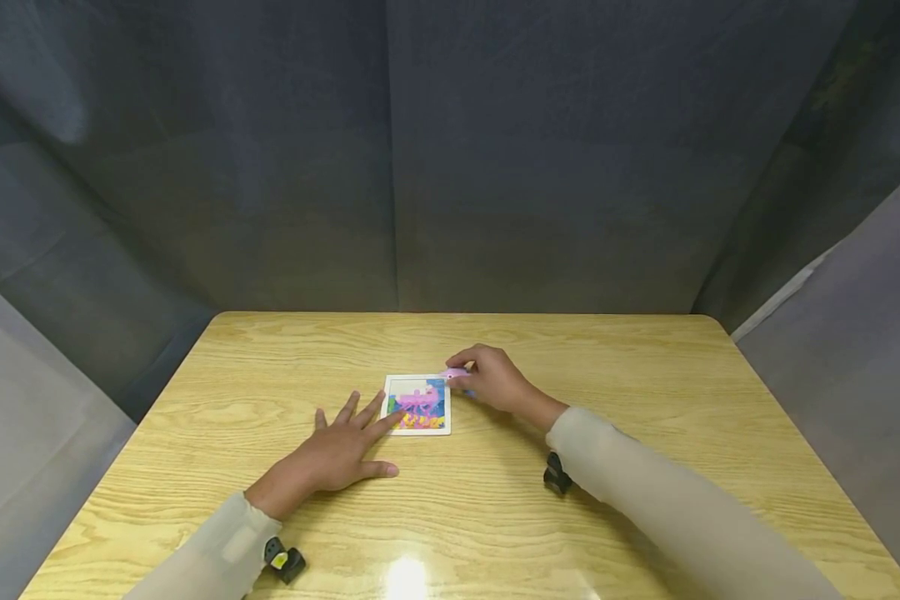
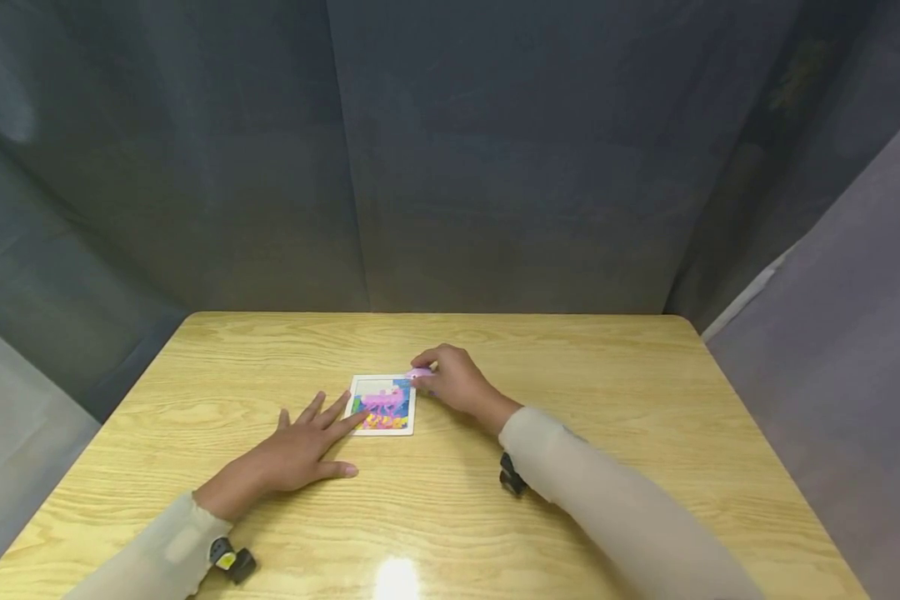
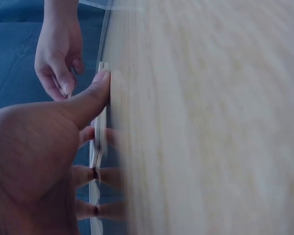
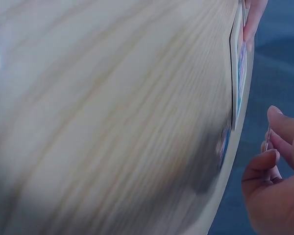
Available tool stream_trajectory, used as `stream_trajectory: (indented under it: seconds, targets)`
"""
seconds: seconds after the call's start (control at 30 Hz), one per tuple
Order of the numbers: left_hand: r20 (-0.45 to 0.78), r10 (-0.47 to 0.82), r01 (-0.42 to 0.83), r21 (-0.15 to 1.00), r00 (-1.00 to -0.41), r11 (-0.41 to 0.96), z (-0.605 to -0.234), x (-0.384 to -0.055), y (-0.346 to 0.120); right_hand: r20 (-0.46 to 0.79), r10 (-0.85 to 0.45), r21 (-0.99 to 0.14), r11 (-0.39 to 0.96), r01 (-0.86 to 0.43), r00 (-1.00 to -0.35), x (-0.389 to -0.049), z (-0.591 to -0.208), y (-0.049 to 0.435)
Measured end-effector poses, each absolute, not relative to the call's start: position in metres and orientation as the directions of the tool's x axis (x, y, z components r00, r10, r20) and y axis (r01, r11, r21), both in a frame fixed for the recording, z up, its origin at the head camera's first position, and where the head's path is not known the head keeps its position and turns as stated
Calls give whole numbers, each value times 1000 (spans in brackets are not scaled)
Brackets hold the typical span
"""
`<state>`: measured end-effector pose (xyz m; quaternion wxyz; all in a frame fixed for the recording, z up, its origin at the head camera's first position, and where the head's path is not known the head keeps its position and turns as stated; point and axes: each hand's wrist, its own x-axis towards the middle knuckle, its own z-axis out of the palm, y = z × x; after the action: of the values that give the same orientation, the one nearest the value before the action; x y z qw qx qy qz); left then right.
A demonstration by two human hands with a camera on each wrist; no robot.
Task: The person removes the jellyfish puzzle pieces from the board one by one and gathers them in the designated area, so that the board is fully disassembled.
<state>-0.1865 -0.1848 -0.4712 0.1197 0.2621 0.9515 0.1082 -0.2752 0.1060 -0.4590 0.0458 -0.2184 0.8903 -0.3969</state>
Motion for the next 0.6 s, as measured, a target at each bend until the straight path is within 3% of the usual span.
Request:
stream_trajectory:
  seconds: [0.6]
  targets:
    - [-172,531,478,273,-830,835,-473,-188,-186,123,-392,-701,616,-360,-912,-273,-473,159]
